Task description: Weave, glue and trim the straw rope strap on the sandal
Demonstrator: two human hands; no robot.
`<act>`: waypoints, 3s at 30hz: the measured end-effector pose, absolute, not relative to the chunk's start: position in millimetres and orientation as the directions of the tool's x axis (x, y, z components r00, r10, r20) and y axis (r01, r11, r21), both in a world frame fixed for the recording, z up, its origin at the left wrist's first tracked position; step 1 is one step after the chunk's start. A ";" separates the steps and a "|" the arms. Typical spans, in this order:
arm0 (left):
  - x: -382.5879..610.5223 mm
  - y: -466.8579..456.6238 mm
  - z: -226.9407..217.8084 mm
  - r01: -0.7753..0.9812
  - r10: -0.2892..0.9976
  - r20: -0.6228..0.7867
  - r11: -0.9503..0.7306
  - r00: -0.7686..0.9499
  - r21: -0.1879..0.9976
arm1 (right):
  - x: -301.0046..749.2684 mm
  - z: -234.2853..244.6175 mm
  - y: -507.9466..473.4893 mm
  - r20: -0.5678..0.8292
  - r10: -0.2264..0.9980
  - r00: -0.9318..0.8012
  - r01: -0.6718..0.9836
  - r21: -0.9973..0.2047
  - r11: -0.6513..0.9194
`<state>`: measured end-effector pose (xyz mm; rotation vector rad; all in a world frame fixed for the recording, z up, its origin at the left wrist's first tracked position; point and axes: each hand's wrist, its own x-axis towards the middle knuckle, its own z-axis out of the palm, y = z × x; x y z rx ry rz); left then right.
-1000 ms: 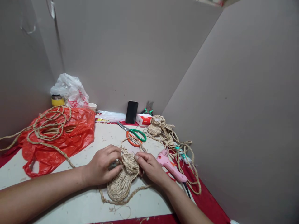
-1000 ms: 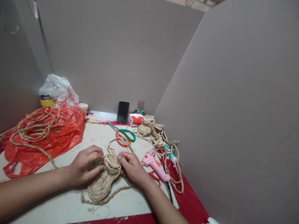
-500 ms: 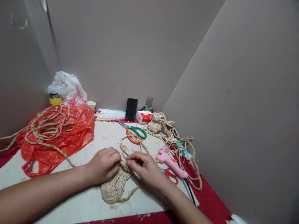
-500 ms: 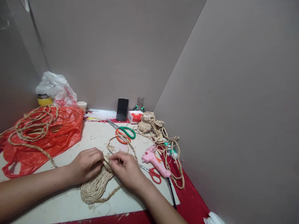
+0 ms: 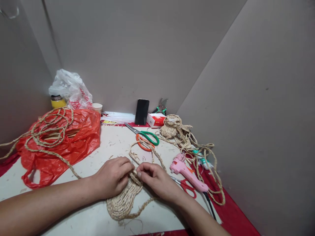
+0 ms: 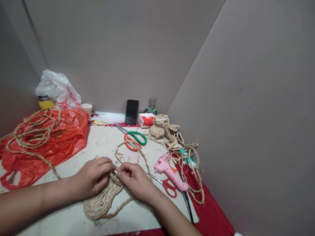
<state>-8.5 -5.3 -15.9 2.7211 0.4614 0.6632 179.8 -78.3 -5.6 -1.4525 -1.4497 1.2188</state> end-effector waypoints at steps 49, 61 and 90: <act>2.2 1.6 9.6 -0.141 0.793 -0.153 0.287 0.590 0.947 | 162.4 -14.6 -87.6 -0.182 0.973 0.140 -0.162 -0.974 -0.159; -1.5 5.0 16.6 -0.135 0.836 -0.026 0.119 0.547 0.984 | 163.7 -3.0 -91.1 -0.010 0.997 0.079 0.273 -0.961 -0.031; -4.3 -21.9 44.2 0.091 0.753 -0.068 0.011 0.654 0.996 | 162.8 -6.0 -103.4 0.254 0.965 -0.065 0.824 -0.531 0.195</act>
